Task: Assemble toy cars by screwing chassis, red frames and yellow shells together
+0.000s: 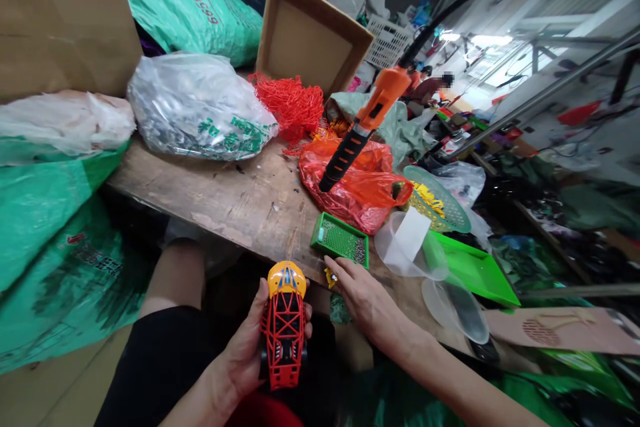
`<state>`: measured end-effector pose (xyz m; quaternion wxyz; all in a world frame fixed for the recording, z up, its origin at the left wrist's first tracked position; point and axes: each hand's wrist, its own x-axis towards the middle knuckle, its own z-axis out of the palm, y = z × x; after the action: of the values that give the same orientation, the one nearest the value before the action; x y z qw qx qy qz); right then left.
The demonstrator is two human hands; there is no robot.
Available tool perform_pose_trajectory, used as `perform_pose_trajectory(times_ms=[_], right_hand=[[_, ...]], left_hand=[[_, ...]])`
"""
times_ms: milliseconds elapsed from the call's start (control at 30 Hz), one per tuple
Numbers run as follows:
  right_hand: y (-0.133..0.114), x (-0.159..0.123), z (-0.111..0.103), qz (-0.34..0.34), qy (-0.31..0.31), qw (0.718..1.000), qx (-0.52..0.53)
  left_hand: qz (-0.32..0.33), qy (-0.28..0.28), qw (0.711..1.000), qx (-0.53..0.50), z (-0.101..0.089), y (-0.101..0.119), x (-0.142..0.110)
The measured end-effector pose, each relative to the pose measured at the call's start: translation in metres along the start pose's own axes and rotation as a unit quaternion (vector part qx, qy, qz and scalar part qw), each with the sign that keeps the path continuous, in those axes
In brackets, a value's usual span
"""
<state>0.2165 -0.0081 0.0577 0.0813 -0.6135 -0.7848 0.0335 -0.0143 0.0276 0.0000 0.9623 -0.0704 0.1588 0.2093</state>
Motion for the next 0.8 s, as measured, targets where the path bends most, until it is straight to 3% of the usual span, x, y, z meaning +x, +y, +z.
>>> perform_pose_trajectory(times_ms=[267, 600, 800], right_hand=[[-0.02, -0.002, 0.013, 0.069, 0.066, 0.995, -0.01], [-0.015, -0.013, 0.016, 0.053, 0.103, 0.993, 0.022], [-0.028, -0.01, 0.02, 0.144, 0.12, 0.982, -0.036]], left_hand=[[-0.003, 0.004, 1.0, 0.0, -0.003, 0.001, 0.001], [-0.005, 0.01, 1.0, 0.002, -0.002, 0.001, 0.002], [-0.023, 0.035, 0.999, -0.002, 0.002, 0.002, 0.0]])
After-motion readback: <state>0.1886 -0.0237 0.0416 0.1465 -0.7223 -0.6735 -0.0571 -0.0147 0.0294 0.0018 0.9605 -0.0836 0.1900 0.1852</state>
